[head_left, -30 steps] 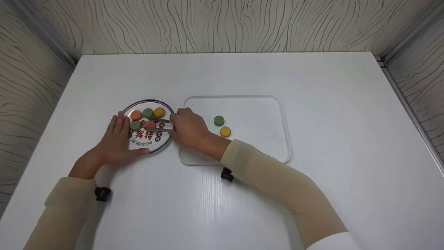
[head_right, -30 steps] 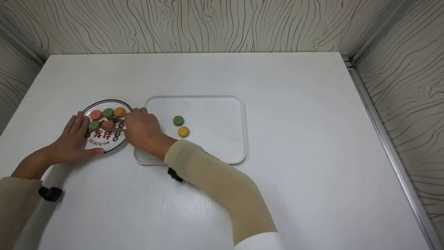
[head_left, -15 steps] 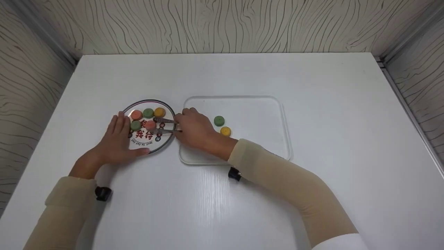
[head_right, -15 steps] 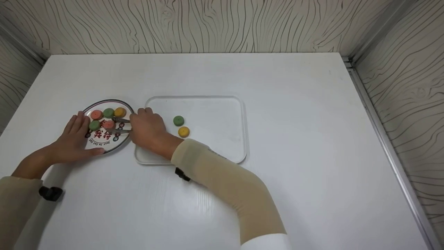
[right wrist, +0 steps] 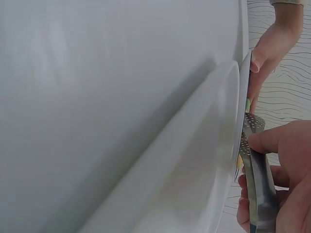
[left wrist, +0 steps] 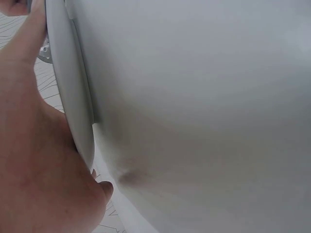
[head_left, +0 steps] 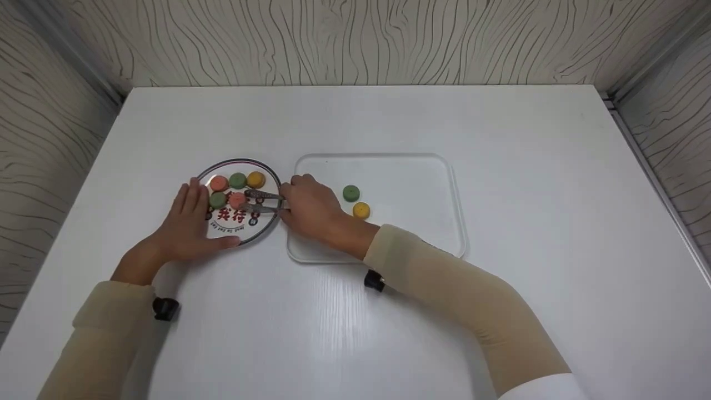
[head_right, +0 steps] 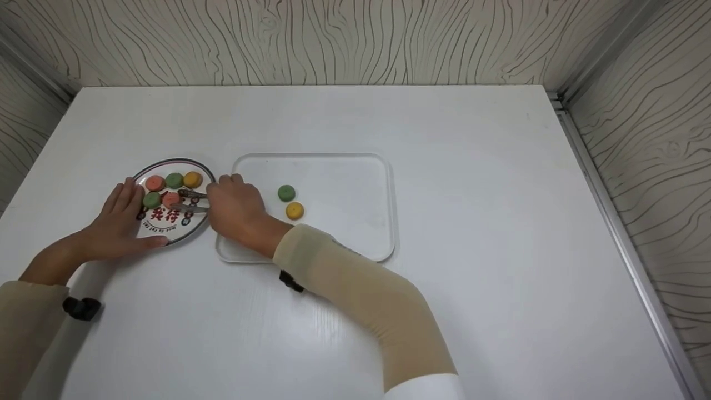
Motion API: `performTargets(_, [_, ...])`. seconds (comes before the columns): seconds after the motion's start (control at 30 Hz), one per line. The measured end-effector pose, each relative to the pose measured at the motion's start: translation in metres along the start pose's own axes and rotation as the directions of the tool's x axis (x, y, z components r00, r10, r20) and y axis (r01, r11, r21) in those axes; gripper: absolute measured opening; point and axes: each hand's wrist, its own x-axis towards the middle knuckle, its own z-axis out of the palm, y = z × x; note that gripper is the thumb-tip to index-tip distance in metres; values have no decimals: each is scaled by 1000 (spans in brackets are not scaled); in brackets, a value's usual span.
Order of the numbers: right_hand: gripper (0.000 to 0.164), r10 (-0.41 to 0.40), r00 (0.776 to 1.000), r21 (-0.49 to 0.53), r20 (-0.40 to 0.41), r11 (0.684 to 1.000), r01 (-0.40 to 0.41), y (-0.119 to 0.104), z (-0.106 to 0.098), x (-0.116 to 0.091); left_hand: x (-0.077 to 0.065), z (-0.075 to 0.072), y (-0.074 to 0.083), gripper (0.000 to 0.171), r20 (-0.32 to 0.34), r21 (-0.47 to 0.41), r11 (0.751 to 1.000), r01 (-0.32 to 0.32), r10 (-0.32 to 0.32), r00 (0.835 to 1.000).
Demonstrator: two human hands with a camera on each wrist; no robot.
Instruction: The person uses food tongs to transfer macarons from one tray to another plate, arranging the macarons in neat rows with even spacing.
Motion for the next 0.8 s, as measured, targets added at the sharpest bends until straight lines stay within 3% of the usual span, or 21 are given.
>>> performTargets(0.3, [30,19,1000,-8,15,1000,-19,-3,-2,0,1,-2,0,131,7,-15,1000,-4,4,1000])
performTargets(0.8, [34,-25,999,-9,-31,1000,25,16,-19,-15,0,0,-2,132,20,-10,1000,8,-8,1000])
